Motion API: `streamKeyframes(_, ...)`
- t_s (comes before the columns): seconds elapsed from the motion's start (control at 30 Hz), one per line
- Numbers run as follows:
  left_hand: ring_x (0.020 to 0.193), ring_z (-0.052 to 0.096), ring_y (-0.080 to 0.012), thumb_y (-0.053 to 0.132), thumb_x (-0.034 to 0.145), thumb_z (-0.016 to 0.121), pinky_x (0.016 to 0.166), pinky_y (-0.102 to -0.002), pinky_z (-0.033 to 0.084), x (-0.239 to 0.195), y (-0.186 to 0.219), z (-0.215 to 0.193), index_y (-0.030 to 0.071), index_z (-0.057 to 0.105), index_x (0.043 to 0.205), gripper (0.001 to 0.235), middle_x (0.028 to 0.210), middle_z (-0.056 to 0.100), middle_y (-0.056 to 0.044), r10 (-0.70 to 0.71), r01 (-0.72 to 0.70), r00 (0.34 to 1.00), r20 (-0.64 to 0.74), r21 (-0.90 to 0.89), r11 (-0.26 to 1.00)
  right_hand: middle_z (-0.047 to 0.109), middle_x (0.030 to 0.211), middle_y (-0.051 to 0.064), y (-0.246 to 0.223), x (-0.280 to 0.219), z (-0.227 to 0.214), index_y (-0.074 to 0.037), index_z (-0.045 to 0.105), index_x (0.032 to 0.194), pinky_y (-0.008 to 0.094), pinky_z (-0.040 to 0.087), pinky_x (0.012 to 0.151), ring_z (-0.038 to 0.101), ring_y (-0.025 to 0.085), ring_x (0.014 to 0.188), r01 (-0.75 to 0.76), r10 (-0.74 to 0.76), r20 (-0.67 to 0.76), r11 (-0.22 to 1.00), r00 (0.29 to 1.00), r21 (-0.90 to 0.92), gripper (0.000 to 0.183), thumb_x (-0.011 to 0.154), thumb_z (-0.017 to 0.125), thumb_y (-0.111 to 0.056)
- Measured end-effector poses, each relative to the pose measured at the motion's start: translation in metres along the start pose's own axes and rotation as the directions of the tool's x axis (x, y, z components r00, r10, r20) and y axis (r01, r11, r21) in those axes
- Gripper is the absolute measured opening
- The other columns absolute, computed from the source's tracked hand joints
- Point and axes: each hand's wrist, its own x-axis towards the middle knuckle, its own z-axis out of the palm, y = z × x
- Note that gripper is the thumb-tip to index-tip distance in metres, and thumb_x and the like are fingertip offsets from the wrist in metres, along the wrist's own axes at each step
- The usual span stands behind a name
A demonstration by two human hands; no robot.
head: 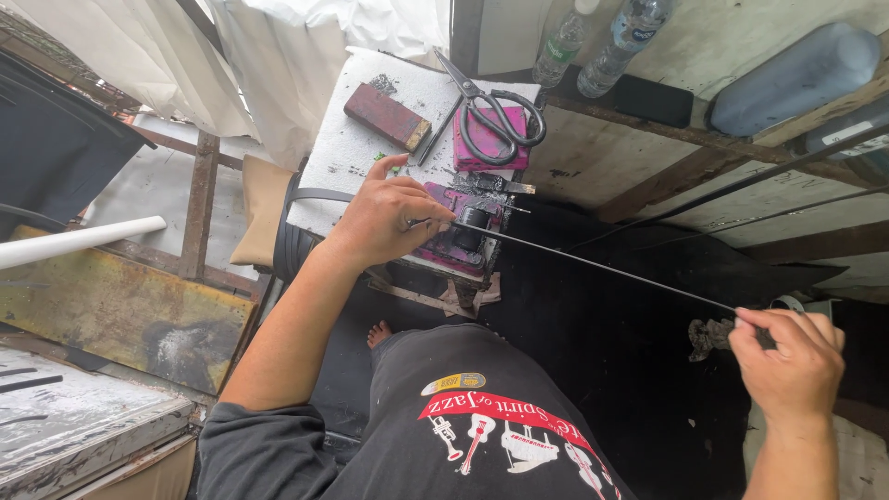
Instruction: Applying edge paint to long leather strips using a roller applicator and hanging them on a line with clothespins to dry.
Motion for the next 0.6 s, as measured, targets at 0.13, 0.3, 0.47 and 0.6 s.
streamKeyframes(0.13, 0.086, 0.074, -0.0151, 0.020, 0.091, 0.083, 0.115, -0.053, 0.033, 0.001, 0.002, -0.001, 0.024, 0.082, 0.096, 0.006, 0.086, 0.079, 0.006, -0.016, 0.016, 1.000, 0.007, -0.005, 1.000, 0.077, 0.106, -0.006, 0.038, -0.023, 0.003, -0.018, 0.084, 0.108, 0.035, 0.047, 0.098, 0.065, 0.019, 0.104, -0.029, 0.029, 0.000, 0.998, 1.000, -0.047, 0.019, 0.101, 0.085, 0.000)
streamKeyframes(0.3, 0.089, 0.073, -0.0145, 0.019, 0.090, 0.082, 0.115, -0.054, 0.031, 0.001, 0.003, -0.002, 0.026, 0.081, 0.098, 0.010, 0.087, 0.079, 0.007, -0.034, 0.034, 0.999, 0.030, -0.007, 0.999, 0.076, 0.109, 0.004, 0.077, -0.043, 0.002, -0.009, 0.086, 0.117, 0.033, 0.053, 0.095, 0.064, 0.028, 0.118, -0.116, 0.116, 0.002, 0.993, 0.993, 0.008, 0.017, 0.108, 0.077, 0.002)
streamKeyframes(0.47, 0.088, 0.073, -0.0150, 0.018, 0.091, 0.081, 0.115, -0.055, 0.031, 0.001, 0.005, -0.002, 0.025, 0.081, 0.098, 0.009, 0.087, 0.079, 0.007, -0.040, 0.040, 0.999, 0.025, 0.000, 0.999, 0.069, 0.122, 0.018, 0.094, -0.054, -0.008, 0.006, 0.080, 0.127, 0.037, 0.053, 0.102, 0.064, 0.028, 0.116, -0.276, 0.265, 0.083, 0.946, 0.961, 0.172, 0.014, 0.115, 0.072, 0.008)
streamKeyframes(0.6, 0.088, 0.072, -0.0145, 0.017, 0.091, 0.080, 0.116, -0.056, 0.030, 0.001, 0.005, -0.002, 0.026, 0.081, 0.097, 0.010, 0.087, 0.079, 0.008, -0.049, 0.049, 0.998, 0.033, -0.004, 0.999, 0.067, 0.131, 0.014, 0.107, -0.062, -0.015, 0.003, 0.075, 0.134, 0.043, 0.047, 0.102, 0.059, 0.029, 0.118, -0.490, 0.467, 0.165, 0.860, 0.869, 0.142, 0.022, 0.116, 0.064, -0.003)
